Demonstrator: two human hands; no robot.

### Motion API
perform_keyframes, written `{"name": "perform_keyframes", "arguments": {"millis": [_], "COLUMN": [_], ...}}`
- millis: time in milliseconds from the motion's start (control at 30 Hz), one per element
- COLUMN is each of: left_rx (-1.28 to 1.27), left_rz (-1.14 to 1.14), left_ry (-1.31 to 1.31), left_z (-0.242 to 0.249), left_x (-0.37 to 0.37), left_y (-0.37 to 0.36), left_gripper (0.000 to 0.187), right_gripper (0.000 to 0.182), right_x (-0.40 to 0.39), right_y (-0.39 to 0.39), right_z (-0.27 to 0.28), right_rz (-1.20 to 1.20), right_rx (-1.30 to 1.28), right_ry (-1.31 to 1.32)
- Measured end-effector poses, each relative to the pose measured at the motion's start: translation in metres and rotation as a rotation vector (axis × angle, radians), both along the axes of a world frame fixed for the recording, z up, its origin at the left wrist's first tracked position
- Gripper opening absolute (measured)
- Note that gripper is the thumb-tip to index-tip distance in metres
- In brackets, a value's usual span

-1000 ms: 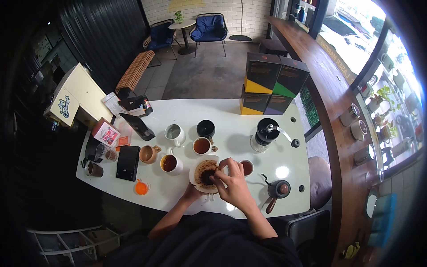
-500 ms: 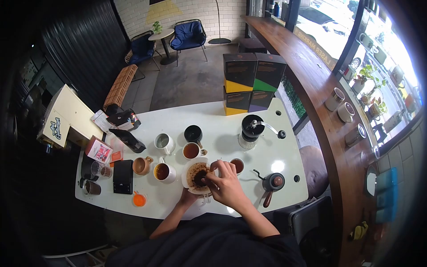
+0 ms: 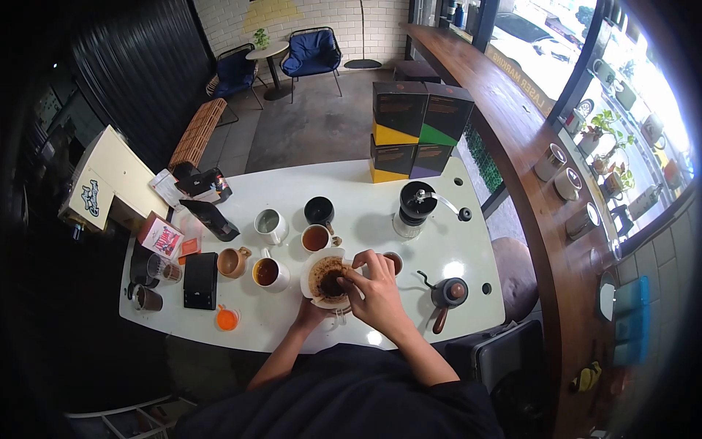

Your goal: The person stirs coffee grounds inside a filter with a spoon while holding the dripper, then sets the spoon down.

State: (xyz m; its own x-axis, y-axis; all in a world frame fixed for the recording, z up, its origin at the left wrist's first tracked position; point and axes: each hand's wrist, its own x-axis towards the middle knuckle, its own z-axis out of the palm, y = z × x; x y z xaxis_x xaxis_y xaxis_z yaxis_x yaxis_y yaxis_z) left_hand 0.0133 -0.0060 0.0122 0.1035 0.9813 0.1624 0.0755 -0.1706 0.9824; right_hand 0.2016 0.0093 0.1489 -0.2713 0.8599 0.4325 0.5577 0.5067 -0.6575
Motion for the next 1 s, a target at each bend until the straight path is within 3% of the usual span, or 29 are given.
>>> {"name": "perform_keyframes", "arguments": {"millis": [100,200,300,400,467,600,667,800,1000], "left_rx": [0.014,0.042,0.025,0.036,0.021,0.027,0.029,0.031,0.039], "left_rz": [-0.016,-0.007,0.000,-0.010,0.004,0.006,0.032,0.010,0.036], "left_ry": [-0.046,-0.054,-0.090,-0.090,-0.076,-0.101,-0.069,-0.092,-0.062], "left_z": [0.000,-0.005,-0.008,-0.011,-0.010,-0.018,-0.021,-0.006,-0.016], "left_x": [-0.001,0.000,0.000,-0.001,-0.001,0.000,0.000,0.000,0.001], "left_y": [0.002,0.003,0.004,0.004,0.004,0.006,0.006,0.005,0.007], "left_gripper": [0.062,0.062,0.062,0.061,0.061,0.061,0.060,0.062,0.064], "right_gripper": [0.013,0.014,0.014,0.013,0.011,0.012,0.013,0.014,0.012], "right_x": [0.001,-0.003,-0.005,-0.007,-0.008,-0.007,-0.007,-0.006,-0.003], "right_y": [0.001,0.001,0.001,0.001,0.004,0.000,-0.002,-0.002,0.005], "right_z": [0.001,0.001,0.006,0.004,-0.006,0.000,-0.002,-0.002,-0.002], "right_rz": [0.096,0.034,0.071,0.058,-0.009,0.076,0.003,-0.012,0.002], "right_rx": [0.018,-0.068,0.058,-0.094,0.054,0.040,-0.080,0.034,-0.022], "right_ry": [-0.003,0.083,-0.065,0.050,-0.003,-0.044,0.085,-0.080,0.030]}}
